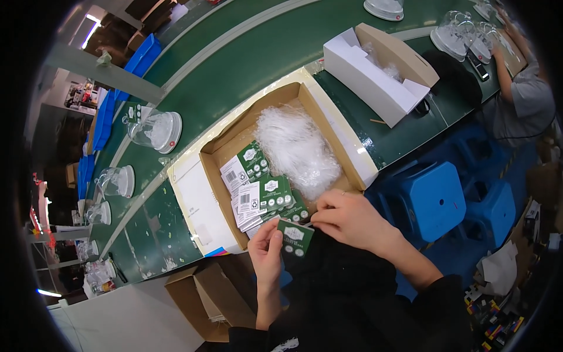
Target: Assembling and packaging light components on an assembly line.
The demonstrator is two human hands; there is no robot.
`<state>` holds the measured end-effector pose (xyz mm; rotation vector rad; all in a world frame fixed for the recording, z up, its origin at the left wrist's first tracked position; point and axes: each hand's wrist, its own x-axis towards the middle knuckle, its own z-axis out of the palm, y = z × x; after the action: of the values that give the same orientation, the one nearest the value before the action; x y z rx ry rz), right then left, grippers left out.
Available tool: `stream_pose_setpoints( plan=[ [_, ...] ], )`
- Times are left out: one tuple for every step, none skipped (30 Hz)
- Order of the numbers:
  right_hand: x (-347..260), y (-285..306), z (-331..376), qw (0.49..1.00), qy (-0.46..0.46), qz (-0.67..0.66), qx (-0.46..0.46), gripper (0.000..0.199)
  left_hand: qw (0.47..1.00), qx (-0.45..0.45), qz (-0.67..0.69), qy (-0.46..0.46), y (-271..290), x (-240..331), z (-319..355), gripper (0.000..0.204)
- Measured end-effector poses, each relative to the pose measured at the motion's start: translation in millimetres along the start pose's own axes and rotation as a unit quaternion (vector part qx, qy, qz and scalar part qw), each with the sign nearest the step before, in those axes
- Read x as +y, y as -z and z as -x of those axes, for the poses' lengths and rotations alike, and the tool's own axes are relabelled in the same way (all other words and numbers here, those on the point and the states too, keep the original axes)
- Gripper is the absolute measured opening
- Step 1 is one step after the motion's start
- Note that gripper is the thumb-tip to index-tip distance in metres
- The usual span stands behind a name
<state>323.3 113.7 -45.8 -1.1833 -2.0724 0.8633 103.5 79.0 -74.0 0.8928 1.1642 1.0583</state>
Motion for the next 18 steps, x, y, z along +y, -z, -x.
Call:
stream_pose_setpoints(
  plan=[
    [0.6,3.2,-1.1,0.999,-0.022,-0.016,0.018,0.012,1.0,0.008,-0.006,-0.008,-0.1,1.0,-0.8,0.028],
    [1.0,6.1,-1.0,0.998,-0.048,-0.031,0.036,0.013,1.0,0.008,-0.005,-0.005,-2.7,3.7,-2.1,0.028],
    [1.9,7.4,-1.3,0.996,-0.045,-0.044,0.07,0.012,1.0,0.001,0.004,-0.003,-5.8,7.4,-3.7,0.031],
    [-0.1,9.0,-0.7,0.996,-0.047,-0.044,0.069,0.012,1.0,-0.005,0.013,0.0,-7.9,9.5,-3.9,0.033],
    [-2.9,10.9,-1.7,0.989,-0.084,-0.076,0.091,0.01,1.0,-0.003,0.013,0.001,-8.5,9.9,-2.8,0.033],
    [-4.5,11.6,-2.2,0.981,-0.12,-0.108,0.112,0.009,1.0,0.008,-0.017,-0.002,-9.4,9.8,-1.1,0.032],
    [-5.3,9.4,-0.8,0.974,-0.129,-0.142,0.12,0.008,0.999,0.019,-0.047,-0.004,-10.0,9.3,0.8,0.031],
    [-7.7,8.0,0.4,0.974,-0.129,-0.141,0.12,0.008,0.999,0.018,-0.046,-0.005,-11.1,8.3,1.9,0.031],
    [-11.5,5.4,1.3,0.97,-0.138,-0.173,0.104,0.009,0.996,0.02,-0.09,-0.009,-11.6,7.1,3.9,0.03],
    [-15.6,2.0,1.4,0.964,-0.146,-0.206,0.087,0.01,0.991,0.021,-0.134,-0.012,-12.0,6.6,4.9,0.029],
    [-18.8,-5.1,0.5,0.962,-0.136,-0.213,0.104,0.01,0.987,0.031,-0.157,-0.015,-13.8,9.6,6.0,0.028],
    [-18.5,-9.1,0.2,0.966,-0.114,-0.213,0.097,0.01,0.987,0.031,-0.158,-0.015,-15.6,11.4,6.4,0.028],
    [-15.1,-16.3,-2.1,0.963,-0.084,-0.223,0.123,0.011,0.983,0.026,-0.177,-0.039,-17.6,12.7,6.5,0.028],
    [-14.7,-21.3,-2.3,0.96,-0.057,-0.233,0.147,0.012,0.979,0.021,-0.195,-0.061,-20.4,14.7,8.9,0.029],
    [-16.9,-22.3,-2.2,0.96,-0.06,-0.233,0.146,0.012,0.979,0.021,-0.194,-0.058,-23.1,17.9,9.9,0.029],
    [-19.1,-22.9,-2.0,0.954,-0.081,-0.242,0.155,0.012,0.974,0.02,-0.213,-0.079,-26.1,21.2,9.6,0.029],
    [-19.6,-24.1,-3.6,0.949,-0.097,-0.253,0.163,0.013,0.967,0.023,-0.234,-0.102,-27.1,23.0,8.8,0.03],
    [-19.3,-26.4,-4.0,0.949,-0.096,-0.254,0.161,0.013,0.966,0.025,-0.235,-0.101,-27.6,23.0,9.3,0.03]
  ],
)
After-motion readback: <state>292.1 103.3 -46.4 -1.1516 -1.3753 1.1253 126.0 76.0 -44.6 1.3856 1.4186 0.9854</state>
